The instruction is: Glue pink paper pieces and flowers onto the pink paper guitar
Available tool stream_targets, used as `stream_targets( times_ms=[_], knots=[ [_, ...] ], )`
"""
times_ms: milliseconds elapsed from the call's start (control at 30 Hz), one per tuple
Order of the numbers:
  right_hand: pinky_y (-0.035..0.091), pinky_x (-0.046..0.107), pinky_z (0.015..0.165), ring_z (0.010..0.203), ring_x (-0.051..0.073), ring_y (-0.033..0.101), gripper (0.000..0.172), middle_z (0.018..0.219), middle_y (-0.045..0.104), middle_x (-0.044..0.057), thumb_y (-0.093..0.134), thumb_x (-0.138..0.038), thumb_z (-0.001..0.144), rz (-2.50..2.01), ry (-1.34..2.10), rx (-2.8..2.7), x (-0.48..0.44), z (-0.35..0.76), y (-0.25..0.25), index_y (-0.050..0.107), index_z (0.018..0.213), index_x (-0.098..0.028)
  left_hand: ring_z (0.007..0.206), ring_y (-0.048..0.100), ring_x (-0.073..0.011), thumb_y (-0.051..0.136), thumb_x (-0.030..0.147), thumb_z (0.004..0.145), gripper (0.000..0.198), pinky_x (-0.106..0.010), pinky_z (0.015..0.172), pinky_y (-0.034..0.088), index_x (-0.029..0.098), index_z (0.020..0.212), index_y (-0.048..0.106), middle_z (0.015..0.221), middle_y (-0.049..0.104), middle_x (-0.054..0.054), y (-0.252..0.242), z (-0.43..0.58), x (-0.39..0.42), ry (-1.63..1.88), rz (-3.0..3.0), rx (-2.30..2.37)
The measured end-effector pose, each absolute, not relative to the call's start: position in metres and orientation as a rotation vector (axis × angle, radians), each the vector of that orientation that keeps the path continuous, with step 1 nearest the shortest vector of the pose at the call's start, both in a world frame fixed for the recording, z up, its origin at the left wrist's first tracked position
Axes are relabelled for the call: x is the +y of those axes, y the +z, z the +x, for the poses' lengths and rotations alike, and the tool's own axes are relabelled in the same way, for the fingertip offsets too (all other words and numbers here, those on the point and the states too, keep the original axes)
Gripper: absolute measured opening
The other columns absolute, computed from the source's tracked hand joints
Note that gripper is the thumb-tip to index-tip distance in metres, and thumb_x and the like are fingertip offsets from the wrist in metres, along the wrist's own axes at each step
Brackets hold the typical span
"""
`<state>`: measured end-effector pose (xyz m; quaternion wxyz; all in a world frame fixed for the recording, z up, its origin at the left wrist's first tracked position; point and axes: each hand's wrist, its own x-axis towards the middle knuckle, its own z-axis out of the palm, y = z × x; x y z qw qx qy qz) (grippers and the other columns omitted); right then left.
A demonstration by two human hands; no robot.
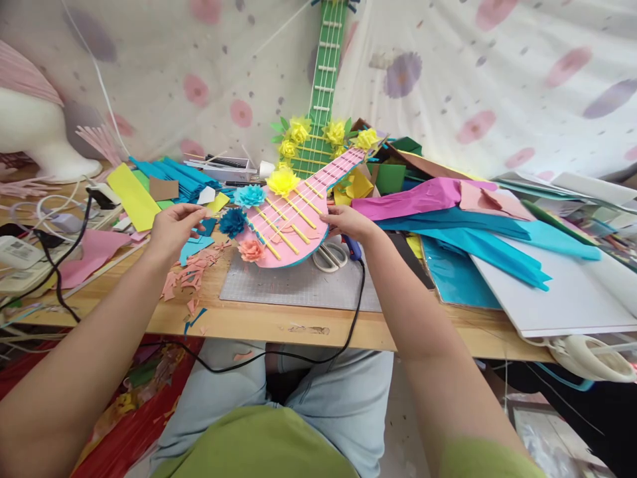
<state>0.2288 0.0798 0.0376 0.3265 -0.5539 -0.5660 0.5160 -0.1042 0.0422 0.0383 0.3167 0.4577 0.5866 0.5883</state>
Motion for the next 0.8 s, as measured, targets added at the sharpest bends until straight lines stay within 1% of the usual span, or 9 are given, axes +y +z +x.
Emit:
stream_targets(
  times_ms=[67, 167, 300, 400, 467, 567, 700, 800],
  knots=[
    [0.057, 0.032, 0.067, 0.064, 0.014, 0.065, 0.018, 0.084, 0.073, 0.006, 0.062, -0.017, 0.082, -1.482, 1.355, -1.503, 0.083, 0.232, 0.035, 0.068, 0.099, -0.014, 0.045, 0.050, -0.0087, 0.068, 0.023, 0.064, 0.010, -0.019, 0.039, 0.034, 0.016, 0.069, 0.066, 0.060, 0.061, -0.001, 0.035, -0.103, 0.042, 1.483, 1.304, 1.519],
    [0.057, 0.034, 0.067, 0.060, 0.014, 0.063, 0.015, 0.079, 0.072, 0.006, 0.061, -0.014, 0.082, -1.561, 1.322, -1.491, 0.085, 0.230, 0.031, 0.069, 0.094, -0.013, 0.048, 0.052, -0.0105, 0.070, 0.027, 0.063, 0.012, -0.021, 0.041, 0.034, 0.017, 0.069, 0.067, 0.063, 0.063, -0.002, 0.030, -0.100, 0.040, 1.326, 1.499, 1.480],
    [0.057, 0.039, 0.070, 0.063, 0.017, 0.063, 0.010, 0.072, 0.070, 0.005, 0.059, -0.011, 0.081, -1.643, 1.300, -1.444, 0.088, 0.219, 0.028, 0.068, 0.083, -0.015, 0.052, 0.050, -0.0123, 0.070, 0.032, 0.066, 0.012, -0.024, 0.048, 0.034, 0.020, 0.067, 0.070, 0.064, 0.064, -0.002, 0.026, -0.091, 0.040, 1.085, 1.844, 1.484],
    [0.057, 0.041, 0.071, 0.066, 0.019, 0.065, 0.009, 0.075, 0.070, 0.006, 0.060, -0.010, 0.079, -1.738, 1.204, -1.439, 0.091, 0.213, 0.024, 0.068, 0.080, -0.015, 0.055, 0.050, -0.0139, 0.068, 0.034, 0.069, 0.012, -0.026, 0.052, 0.033, 0.023, 0.070, 0.073, 0.068, 0.067, -0.002, 0.026, -0.087, 0.040, 0.958, 1.981, 1.543],
    [0.057, 0.040, 0.071, 0.070, 0.021, 0.067, 0.011, 0.083, 0.071, 0.008, 0.059, -0.011, 0.079, -1.808, 1.115, -1.470, 0.092, 0.212, 0.020, 0.068, 0.085, -0.014, 0.055, 0.050, -0.0148, 0.067, 0.035, 0.070, 0.012, -0.027, 0.052, 0.032, 0.024, 0.072, 0.073, 0.067, 0.067, -0.002, 0.025, -0.085, 0.041, 0.892, 2.014, 1.581],
    [0.056, 0.038, 0.072, 0.077, 0.022, 0.067, 0.022, 0.096, 0.071, 0.012, 0.054, -0.016, 0.082, -1.879, 0.945, -1.577, 0.090, 0.211, 0.014, 0.066, 0.100, -0.014, 0.057, 0.051, -0.0155, 0.067, 0.035, 0.071, 0.012, -0.028, 0.054, 0.032, 0.025, 0.072, 0.073, 0.068, 0.068, -0.001, 0.022, -0.085, 0.041, 0.860, 2.063, 1.599],
    [0.050, 0.039, 0.087, 0.098, 0.027, 0.064, 0.035, 0.115, 0.066, 0.017, 0.048, -0.023, 0.085, -1.940, 0.619, -1.783, 0.084, 0.210, 0.012, 0.060, 0.116, -0.010, 0.060, 0.055, -0.0160, 0.065, 0.036, 0.073, 0.013, -0.028, 0.055, 0.034, 0.025, 0.076, 0.071, 0.074, 0.070, -0.001, 0.021, -0.085, 0.038, 0.896, 2.067, 1.599],
    [0.046, 0.038, 0.093, 0.110, 0.030, 0.060, 0.042, 0.124, 0.061, 0.019, 0.045, -0.028, 0.088, -1.992, 0.528, -1.834, 0.079, 0.208, 0.013, 0.054, 0.124, -0.008, 0.061, 0.056, -0.0161, 0.068, 0.034, 0.069, 0.015, -0.027, 0.056, 0.035, 0.024, 0.080, 0.068, 0.074, 0.069, -0.001, 0.020, -0.084, 0.032, 0.931, 2.000, 1.660]
  ],
)
